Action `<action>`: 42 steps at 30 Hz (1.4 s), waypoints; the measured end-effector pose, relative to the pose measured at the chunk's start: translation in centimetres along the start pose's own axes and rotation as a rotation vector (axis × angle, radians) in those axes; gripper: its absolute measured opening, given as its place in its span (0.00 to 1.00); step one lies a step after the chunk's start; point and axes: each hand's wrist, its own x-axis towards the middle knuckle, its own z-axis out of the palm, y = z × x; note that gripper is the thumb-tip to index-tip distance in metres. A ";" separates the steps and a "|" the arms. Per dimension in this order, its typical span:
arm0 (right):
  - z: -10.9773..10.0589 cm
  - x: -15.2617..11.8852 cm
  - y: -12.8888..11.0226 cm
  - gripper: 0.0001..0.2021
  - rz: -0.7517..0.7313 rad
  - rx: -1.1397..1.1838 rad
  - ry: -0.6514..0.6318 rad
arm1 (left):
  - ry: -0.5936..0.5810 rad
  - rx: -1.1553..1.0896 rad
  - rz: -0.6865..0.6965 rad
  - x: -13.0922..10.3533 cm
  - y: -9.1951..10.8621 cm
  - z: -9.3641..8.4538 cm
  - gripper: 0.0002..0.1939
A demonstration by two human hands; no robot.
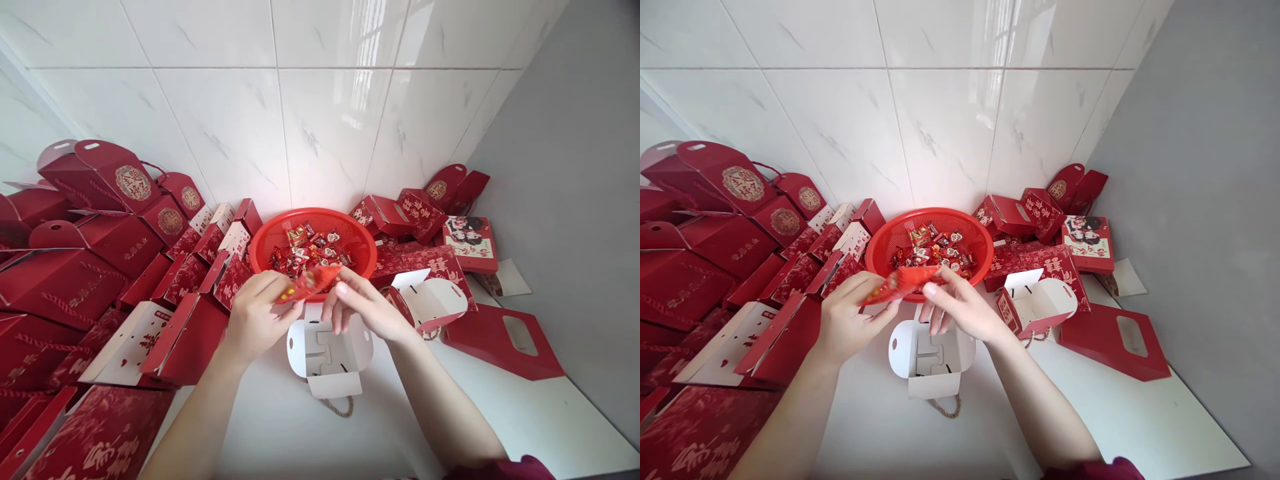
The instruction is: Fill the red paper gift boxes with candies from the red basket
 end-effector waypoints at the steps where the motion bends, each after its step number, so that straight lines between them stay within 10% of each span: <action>1: -0.2 0.0 -0.1 0.27 -0.003 0.035 0.004 | -0.010 0.070 0.079 0.0 -0.3 -0.2 0.03; 6: -0.6 -0.2 -0.3 0.23 -0.011 -0.027 0.076 | -0.122 0.164 0.256 0.0 -0.1 -0.3 0.09; 13: -1.4 -1.8 -1.9 0.18 -0.146 -0.334 0.213 | -0.313 0.084 0.044 0.4 0.7 -1.1 0.09; 21: -2.3 -3.9 -3.4 0.19 -0.424 -0.501 0.597 | -0.872 -0.033 -0.168 -0.5 -0.2 -0.5 0.16; 28: -4.4 -5.7 -4.3 0.14 -0.160 -0.977 0.564 | -0.970 -0.012 -0.293 -1.4 -0.2 0.7 0.20; 34: -5.9 -0.8 -1.3 0.16 -0.163 -0.890 0.748 | -1.054 0.077 -0.332 -1.8 -0.5 1.0 0.25; 42: -7.7 8.8 1.5 0.14 0.273 -1.174 0.385 | -1.065 0.111 -0.389 -2.6 -1.4 1.7 0.25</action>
